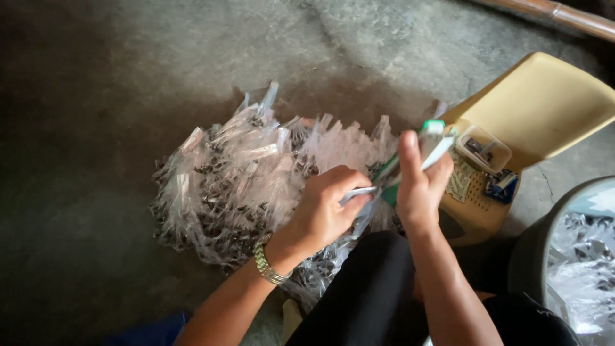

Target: Stapling paper labels onto small plastic packages manually.

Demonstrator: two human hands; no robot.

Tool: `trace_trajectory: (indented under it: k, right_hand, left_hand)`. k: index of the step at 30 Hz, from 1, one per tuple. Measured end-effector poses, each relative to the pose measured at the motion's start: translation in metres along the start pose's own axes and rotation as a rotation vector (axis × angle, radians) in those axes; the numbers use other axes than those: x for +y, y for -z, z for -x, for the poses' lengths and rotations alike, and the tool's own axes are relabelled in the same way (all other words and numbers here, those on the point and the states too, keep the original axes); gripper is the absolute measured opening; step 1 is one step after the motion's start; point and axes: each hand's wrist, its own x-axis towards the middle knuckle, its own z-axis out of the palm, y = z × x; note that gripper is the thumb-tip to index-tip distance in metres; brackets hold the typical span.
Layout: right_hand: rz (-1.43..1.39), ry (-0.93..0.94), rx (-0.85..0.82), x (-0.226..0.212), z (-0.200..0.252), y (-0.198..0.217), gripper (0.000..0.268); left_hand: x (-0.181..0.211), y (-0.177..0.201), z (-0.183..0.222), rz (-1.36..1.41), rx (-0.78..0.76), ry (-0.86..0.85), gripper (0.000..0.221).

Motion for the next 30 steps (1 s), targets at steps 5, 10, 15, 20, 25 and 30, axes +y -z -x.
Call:
trace_trajectory:
  k: [5, 10, 15, 20, 25, 30]
  right_hand:
    - [0.038, -0.097, 0.062, 0.009, -0.007, -0.004, 0.038]
    - [0.089, -0.176, -0.032, 0.010, -0.005, 0.013, 0.040]
    - [0.168, -0.173, -0.123, 0.011, 0.000, 0.001, 0.046]
    - [0.150, -0.236, -0.039, 0.031, 0.002, -0.001, 0.046]
    - [0.209, -0.232, -0.072, 0.036, 0.009, 0.007, 0.044]
    - [-0.040, -0.263, 0.045, 0.038, 0.009, 0.006, 0.026]
  left_hand:
    - [-0.005, 0.001, 0.005, 0.084, 0.004, 0.040, 0.022]
    - [-0.023, -0.008, 0.016, 0.124, 0.061, 0.138, 0.015]
    - [-0.017, -0.018, 0.015, 0.065, 0.038, 0.156, 0.019]
    - [-0.025, -0.020, 0.017, 0.045, 0.001, 0.203, 0.021]
    - [-0.029, -0.029, 0.027, 0.072, -0.020, 0.283, 0.020]
    - [-0.032, -0.027, 0.021, 0.053, -0.007, 0.295, 0.018]
